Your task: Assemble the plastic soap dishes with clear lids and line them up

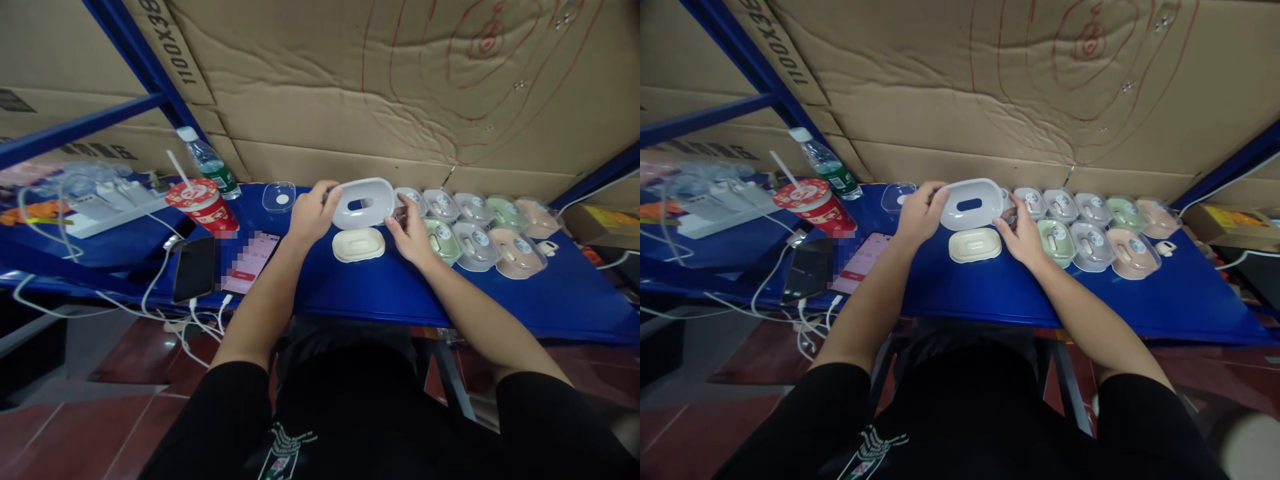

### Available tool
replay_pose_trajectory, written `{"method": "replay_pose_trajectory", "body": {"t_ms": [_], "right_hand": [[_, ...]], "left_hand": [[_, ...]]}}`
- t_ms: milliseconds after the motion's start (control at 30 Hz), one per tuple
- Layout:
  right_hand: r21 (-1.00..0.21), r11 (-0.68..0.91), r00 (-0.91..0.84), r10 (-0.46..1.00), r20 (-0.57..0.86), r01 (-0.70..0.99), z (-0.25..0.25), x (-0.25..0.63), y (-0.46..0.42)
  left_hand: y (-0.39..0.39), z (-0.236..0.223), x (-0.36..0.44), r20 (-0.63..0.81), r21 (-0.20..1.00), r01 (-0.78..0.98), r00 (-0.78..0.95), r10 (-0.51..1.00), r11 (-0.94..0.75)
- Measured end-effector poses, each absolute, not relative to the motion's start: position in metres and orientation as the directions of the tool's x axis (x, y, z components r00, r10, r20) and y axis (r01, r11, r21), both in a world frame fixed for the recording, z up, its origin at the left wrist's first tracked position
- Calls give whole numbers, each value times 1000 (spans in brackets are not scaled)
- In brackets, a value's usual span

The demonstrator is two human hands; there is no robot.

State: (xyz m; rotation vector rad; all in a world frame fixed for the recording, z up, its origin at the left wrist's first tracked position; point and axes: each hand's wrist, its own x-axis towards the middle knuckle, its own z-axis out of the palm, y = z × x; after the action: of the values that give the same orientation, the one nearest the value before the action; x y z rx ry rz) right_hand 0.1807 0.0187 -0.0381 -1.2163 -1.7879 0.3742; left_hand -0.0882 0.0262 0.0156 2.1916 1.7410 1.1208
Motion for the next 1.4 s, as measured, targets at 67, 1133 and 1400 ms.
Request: {"method": "replay_pose_trajectory", "body": {"t_ms": [67,1133,1400], "right_hand": [[-674,432,-92,873,478,600,-36,183,19],[-418,292,-264,956,124,860,-39,183,27],[-489,125,-217,967,-136,863,-24,174,25]], "left_hand": [[24,17,-85,359,453,835,150,921,-312],[33,4,-79,-233,302,921,323,917,-247],[38,0,-82,-173,254,919,351,920,-302]]}}
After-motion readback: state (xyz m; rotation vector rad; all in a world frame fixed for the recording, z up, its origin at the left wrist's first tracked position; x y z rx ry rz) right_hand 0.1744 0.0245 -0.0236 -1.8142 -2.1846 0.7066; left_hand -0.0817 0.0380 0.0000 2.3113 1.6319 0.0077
